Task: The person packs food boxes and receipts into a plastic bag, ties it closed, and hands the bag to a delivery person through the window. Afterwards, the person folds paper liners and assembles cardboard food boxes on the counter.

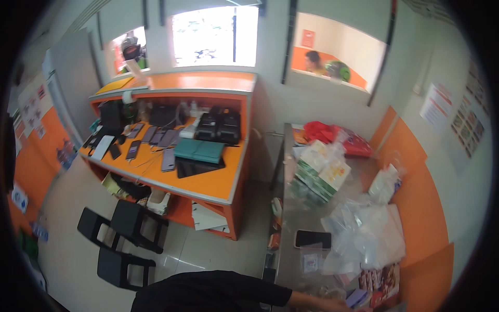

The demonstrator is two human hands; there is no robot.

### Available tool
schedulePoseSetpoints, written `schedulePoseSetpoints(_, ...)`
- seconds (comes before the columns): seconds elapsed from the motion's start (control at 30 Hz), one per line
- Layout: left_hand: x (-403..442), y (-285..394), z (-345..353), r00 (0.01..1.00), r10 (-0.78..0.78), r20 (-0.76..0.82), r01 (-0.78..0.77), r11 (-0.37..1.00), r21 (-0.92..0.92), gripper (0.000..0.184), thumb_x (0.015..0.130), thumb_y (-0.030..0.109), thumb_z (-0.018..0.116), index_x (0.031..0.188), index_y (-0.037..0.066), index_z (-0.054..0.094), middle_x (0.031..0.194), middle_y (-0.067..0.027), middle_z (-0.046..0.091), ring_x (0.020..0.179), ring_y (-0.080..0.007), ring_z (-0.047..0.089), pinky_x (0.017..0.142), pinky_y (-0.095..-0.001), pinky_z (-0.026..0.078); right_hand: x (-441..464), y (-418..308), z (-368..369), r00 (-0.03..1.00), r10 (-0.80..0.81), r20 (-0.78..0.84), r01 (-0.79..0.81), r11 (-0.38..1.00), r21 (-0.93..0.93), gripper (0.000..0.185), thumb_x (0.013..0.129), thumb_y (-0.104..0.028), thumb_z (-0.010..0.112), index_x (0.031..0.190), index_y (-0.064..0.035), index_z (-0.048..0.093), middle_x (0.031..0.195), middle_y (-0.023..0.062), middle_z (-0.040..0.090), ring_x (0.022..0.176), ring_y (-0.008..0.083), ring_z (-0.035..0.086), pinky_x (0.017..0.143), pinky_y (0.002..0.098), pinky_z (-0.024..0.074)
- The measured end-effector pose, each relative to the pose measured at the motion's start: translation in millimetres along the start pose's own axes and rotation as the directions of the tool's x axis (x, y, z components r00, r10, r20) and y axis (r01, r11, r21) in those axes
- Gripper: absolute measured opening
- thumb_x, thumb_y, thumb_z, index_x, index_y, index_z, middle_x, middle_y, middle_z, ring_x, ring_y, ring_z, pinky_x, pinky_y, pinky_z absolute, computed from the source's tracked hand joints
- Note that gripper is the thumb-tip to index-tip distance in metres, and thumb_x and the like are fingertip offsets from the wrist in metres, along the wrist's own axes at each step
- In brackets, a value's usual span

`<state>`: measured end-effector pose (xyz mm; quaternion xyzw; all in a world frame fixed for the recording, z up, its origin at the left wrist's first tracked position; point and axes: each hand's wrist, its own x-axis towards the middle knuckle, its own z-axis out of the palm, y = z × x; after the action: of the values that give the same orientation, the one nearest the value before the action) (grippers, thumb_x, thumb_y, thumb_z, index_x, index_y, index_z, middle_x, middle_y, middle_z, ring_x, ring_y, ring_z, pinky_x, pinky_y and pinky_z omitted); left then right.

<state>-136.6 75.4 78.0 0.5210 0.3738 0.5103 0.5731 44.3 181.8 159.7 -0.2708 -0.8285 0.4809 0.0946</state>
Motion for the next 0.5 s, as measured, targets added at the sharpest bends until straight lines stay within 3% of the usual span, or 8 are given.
schedulePoseSetpoints(0.03,-3.1,5.6,0.3,1.000,-0.004,0.003,0.004,0.995,-0.095,0.038,0.092,0.044,0.051,0.101,0.008,0.060,0.088,-0.0019,0.059,0.085,-0.0140,0.054,0.076,-0.0289,0.041,-4.4,2.8,1.3,0.993,-0.086,-0.087,0.087,0.996,0.003,0.033,0.084,-0.017,0.065,0.110,-0.0060,0.047,0.087,0.0037,0.045,0.080,0.0099,0.047,0.072,0.0255,0.0422)
schedulePoseSetpoints(0.1,-10.7,29.7,1.5,0.998,-0.052,0.029,0.058,0.960,-0.274,0.035,0.094,0.042,0.049,0.097,0.009,0.060,0.082,0.0020,0.059,0.079,-0.0107,0.054,0.073,-0.0265,0.041,-24.9,-6.6,-14.4,0.953,0.303,-0.006,-0.284,0.887,-0.365,0.079,0.084,-0.018,0.065,0.146,-0.0116,0.017,0.134,0.0152,0.044,0.113,0.0175,0.049,0.093,0.0318,0.0398)
schedulePoseSetpoints(0.13,-24.3,67.5,2.0,0.990,-0.131,0.060,0.144,0.933,-0.331,0.036,0.095,0.044,0.046,0.103,0.011,0.059,0.087,0.0029,0.058,0.081,-0.0089,0.054,0.072,-0.0259,0.040,-31.5,-16.4,5.3,0.987,-0.001,-0.159,-0.037,0.971,-0.237,0.051,0.083,-0.028,0.067,0.118,-0.0093,0.035,0.104,0.0075,0.049,0.086,0.0131,0.048,0.074,0.0268,0.0392)
schedulePoseSetpoints(0.2,-21.6,69.2,1.8,0.997,-0.066,0.040,0.069,0.994,-0.086,0.036,0.094,0.040,0.046,0.109,0.009,0.057,0.091,-0.0006,0.058,0.084,-0.0127,0.056,0.078,-0.0306,0.043,-61.5,-64.6,17.9,0.965,0.046,-0.256,-0.064,0.996,-0.061,0.028,0.089,-0.031,0.059,0.094,-0.0060,0.049,0.083,-0.0007,0.040,0.075,0.0094,0.040,0.067,0.0227,0.0364)
schedulePoseSetpoints(0.23,-11.8,15.9,-7.7,0.992,-0.023,0.127,0.105,0.717,-0.690,0.040,0.092,0.037,0.045,0.114,0.005,0.056,0.095,-0.0063,0.059,0.087,-0.0188,0.058,0.084,-0.0325,0.044,-56.4,-80.7,41.2,0.860,0.085,-0.503,0.016,0.981,0.192,0.023,0.092,-0.029,0.049,0.089,-0.0061,0.049,0.077,-0.0009,0.039,0.070,0.0099,0.039,0.063,0.0228,0.0335)
schedulePoseSetpoints(0.27,-6.4,6.1,-8.7,0.975,0.007,0.221,0.167,0.632,-0.757,0.042,0.093,0.031,0.043,0.119,0.000,0.054,0.102,-0.0117,0.060,0.093,-0.0235,0.059,0.084,-0.0355,0.045,-61.6,-69.8,38.2,0.880,0.118,-0.460,-0.060,0.988,0.139,0.020,0.092,-0.023,0.042,0.083,-0.0057,0.048,0.073,-0.0010,0.039,0.067,0.0119,0.039,0.060,0.0252,0.0330)
schedulePoseSetpoints(0.33,-17.1,53.2,-10.4,0.972,-0.024,0.233,0.143,0.850,-0.508,0.042,0.094,0.026,0.039,0.121,-0.004,0.051,0.108,-0.0122,0.060,0.098,-0.0228,0.059,0.086,-0.0365,0.045,-62.5,-66.9,55.6,0.819,0.017,-0.574,-0.039,0.999,-0.025,0.022,0.094,-0.018,0.041,0.078,-0.0044,0.047,0.064,0.0023,0.039,0.060,0.0130,0.040,0.057,0.0283,0.0343)
schedulePoseSetpoints(0.5,-18.6,56.2,-26.5,0.960,-0.162,0.229,0.212,0.953,-0.217,0.037,0.094,0.014,0.042,0.127,0.003,0.053,0.110,-0.0053,0.062,0.087,-0.0107,0.062,0.070,-0.0256,0.051,-53.1,-91.3,75.9,0.769,-0.039,-0.639,-0.037,0.994,-0.105,0.010,0.090,-0.010,0.054,0.085,-0.0020,0.053,0.068,0.0074,0.050,0.058,0.0143,0.046,0.055,0.0284,0.0386)
